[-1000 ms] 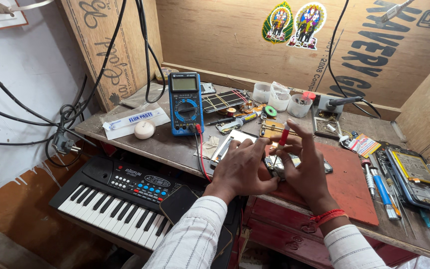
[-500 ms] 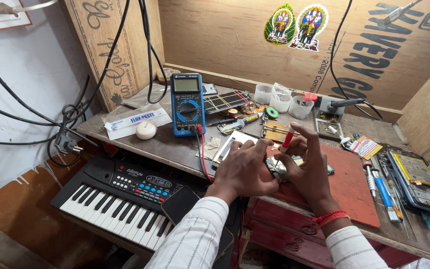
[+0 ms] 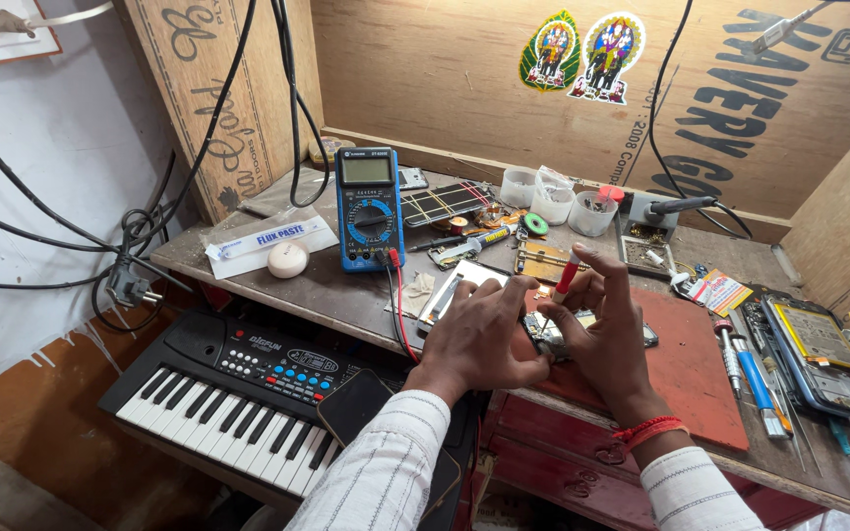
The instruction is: The person works at a cluttered repair bench on a disassembled smartphone, holding the phone frame steady with one hand while using a red-handled screwdriver to unscrew and pry at the internal components. They reposition the phone and continue working on the board and frame throughout the clip.
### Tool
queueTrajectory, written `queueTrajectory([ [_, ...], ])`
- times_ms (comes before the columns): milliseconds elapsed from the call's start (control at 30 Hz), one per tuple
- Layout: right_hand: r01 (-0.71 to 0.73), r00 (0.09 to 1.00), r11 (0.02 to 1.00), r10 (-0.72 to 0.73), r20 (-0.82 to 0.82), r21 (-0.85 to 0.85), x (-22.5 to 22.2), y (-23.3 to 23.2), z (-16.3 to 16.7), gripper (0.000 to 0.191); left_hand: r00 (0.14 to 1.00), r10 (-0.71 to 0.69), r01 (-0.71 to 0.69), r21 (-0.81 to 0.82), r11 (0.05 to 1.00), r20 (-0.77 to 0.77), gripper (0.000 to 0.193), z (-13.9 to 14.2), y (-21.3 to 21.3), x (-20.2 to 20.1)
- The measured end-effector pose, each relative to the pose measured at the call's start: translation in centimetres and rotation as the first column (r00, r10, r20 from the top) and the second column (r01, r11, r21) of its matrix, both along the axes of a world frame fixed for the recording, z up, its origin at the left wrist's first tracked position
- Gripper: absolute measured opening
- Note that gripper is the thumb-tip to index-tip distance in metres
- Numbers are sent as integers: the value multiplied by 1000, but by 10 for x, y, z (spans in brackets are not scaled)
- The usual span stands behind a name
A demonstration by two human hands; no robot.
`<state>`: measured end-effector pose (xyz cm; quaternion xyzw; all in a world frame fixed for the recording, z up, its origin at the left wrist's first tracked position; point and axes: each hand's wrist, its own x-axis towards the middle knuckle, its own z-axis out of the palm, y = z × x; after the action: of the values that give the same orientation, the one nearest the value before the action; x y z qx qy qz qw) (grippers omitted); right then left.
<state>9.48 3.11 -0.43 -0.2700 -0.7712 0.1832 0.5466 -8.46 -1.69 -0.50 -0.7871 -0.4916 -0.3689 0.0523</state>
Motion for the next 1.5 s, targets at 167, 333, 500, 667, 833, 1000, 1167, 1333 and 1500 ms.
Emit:
queueTrajectory([
  [167, 1, 999, 998, -4, -44, -59, 0, 2, 4, 74, 1000, 6, -6, -35, 999, -1, 87, 1, -1, 0],
  [333, -92, 947, 990, 54, -315, -107, 7, 6, 4, 53, 1000, 11, -11, -49, 999, 5, 90, 2, 0, 0],
  [500, -108, 896, 972, 4, -444, -210, 17, 12, 2, 32, 1000, 23, -23, -9, 1000, 2, 92, 4, -3, 1],
  [667, -184, 883, 942, 34, -468, -280, 49, 26, 6, 30, 1000, -2, 2, -38, 999, -18, 92, 6, -4, 2],
  [833, 47, 979, 904, -127, -161, -426, 101, 44, 22, 35, 1000, 2, -2, -45, 999, 6, 81, 2, -2, 0],
  [1000, 411, 888, 786, -230, 398, -463, 157, 52, 47, 30, 999, 30, -28, -63, 998, 35, 64, 0, 3, 1],
  [1167, 652, 550, 747, -347, 759, -131, 186, 56, 49, 29, 999, 4, -3, -26, 1000, 48, 58, 1, 3, 1],
  [1333, 679, 406, 733, -335, 850, -35, 185, 55, 39, 30, 999, 16, -12, -94, 995, 43, 59, 6, 1, 0],
  [1500, 608, 485, 788, -271, 831, -97, 171, 48, 36, 29, 999, 37, -37, -49, 998, 17, 61, 6, 0, 0],
])
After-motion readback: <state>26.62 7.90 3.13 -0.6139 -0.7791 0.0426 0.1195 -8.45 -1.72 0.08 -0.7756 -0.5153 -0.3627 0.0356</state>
